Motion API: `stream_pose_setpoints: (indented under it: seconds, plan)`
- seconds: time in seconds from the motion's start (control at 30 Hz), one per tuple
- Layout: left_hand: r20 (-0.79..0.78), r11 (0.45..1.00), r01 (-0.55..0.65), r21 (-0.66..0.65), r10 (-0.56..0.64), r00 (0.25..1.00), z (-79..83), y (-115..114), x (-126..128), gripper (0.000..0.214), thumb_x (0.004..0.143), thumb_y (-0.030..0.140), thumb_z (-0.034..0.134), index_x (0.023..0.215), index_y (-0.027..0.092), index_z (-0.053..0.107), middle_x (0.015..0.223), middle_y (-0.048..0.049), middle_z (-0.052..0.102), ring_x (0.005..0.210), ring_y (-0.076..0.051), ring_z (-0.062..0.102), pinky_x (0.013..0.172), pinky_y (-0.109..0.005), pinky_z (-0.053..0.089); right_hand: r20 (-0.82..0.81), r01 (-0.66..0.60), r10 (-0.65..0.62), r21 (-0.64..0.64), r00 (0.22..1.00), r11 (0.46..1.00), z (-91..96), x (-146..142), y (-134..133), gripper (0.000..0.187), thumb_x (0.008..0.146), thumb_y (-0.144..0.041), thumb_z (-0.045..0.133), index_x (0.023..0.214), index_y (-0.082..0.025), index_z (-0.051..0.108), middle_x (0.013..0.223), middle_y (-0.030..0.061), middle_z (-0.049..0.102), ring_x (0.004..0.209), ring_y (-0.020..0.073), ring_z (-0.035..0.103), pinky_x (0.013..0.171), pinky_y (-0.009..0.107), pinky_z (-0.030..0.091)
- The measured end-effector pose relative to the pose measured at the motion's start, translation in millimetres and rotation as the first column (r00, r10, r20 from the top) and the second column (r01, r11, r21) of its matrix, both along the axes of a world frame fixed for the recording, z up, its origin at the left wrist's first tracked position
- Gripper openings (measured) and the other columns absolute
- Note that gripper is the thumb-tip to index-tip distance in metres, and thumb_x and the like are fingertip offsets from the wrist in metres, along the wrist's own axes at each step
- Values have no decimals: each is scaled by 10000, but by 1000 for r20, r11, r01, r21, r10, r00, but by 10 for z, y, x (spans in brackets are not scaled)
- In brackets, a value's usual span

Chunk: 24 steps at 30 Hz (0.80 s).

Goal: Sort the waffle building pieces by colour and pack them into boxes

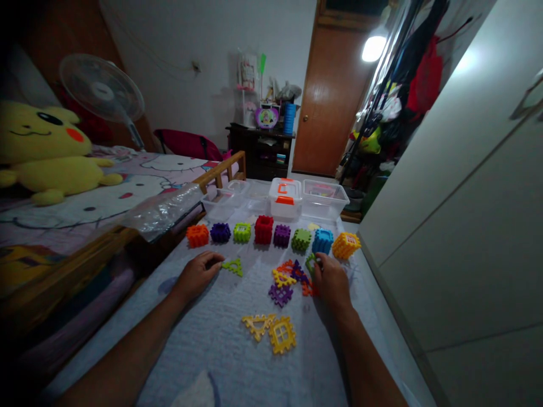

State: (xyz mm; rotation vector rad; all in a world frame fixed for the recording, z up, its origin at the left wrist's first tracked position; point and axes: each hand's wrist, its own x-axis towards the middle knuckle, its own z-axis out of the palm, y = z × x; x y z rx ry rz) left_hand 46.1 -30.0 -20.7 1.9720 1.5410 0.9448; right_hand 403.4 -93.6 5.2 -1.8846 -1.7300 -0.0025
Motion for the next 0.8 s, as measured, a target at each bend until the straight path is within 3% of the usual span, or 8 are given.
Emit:
stream_pose_setpoints:
  seconds: [0.27, 0.37, 0.5, 0.6, 0.7, 0.8]
  plan:
    - [4, 1000, -1, 6, 1, 1000, -22, 7, -2, 196, 742, 306, 533, 822, 205, 682, 880, -45, 708, 877, -225, 660, 851, -348, 518, -135, -320, 315, -18, 939, 947, -11, -304, -69, 266, 898, -275, 472, 1071, -218, 665, 1043, 88, 715, 930, 230, 666, 851, 370, 510]
    - [7, 1000, -2, 1, 2, 1000, -22, 8, -5, 199, 742, 309, 531, 823, 204, 679, 890, -45, 711, 871, -222, 661, 844, -342, 521, -279, -295, 280, -13, 918, 955, 12, -305, -74, 278, 887, -310, 495, 1093, -206, 650, 867, 53, 717, 738, 199, 661, 714, 332, 522]
    - [2, 1000, 3, -6, -3, 1000, -26, 9, -8, 209, 746, 314, 531, 838, 200, 680, 896, -51, 709, 871, -225, 657, 863, -355, 516, -375, -169, 157, 3, 914, 986, 2, -211, -46, 319, 874, -349, 500, 1113, -170, 611, 681, 4, 645, 582, 173, 590, 588, 290, 476]
    - [7, 1000, 2, -2, -2, 1000, -26, 13, -9, 207, 744, 319, 535, 835, 202, 680, 900, -55, 710, 880, -229, 655, 872, -361, 512, -277, -97, 75, -68, 958, 993, -53, -153, -17, 294, 873, -324, 485, 1074, -163, 626, 764, 46, 678, 657, 197, 619, 647, 315, 487]
    - [8, 1000, 10, -9, -10, 1000, -18, 16, -7, 204, 742, 321, 540, 829, 205, 683, 889, -52, 713, 871, -226, 657, 861, -354, 516, -50, -61, 57, -90, 997, 994, -122, -124, 4, 281, 853, -278, 505, 1053, -155, 658, 979, 121, 687, 891, 251, 634, 814, 367, 484]
    - [1, 1000, 8, -6, -8, 1000, -5, 17, -3, 200, 733, 316, 540, 814, 205, 685, 879, -48, 716, 860, -224, 658, 847, -347, 518, 129, -40, 51, -88, 990, 995, -163, -124, 2, 315, 854, -339, 552, 1087, -161, 668, 1065, 144, 656, 998, 283, 589, 867, 388, 456]
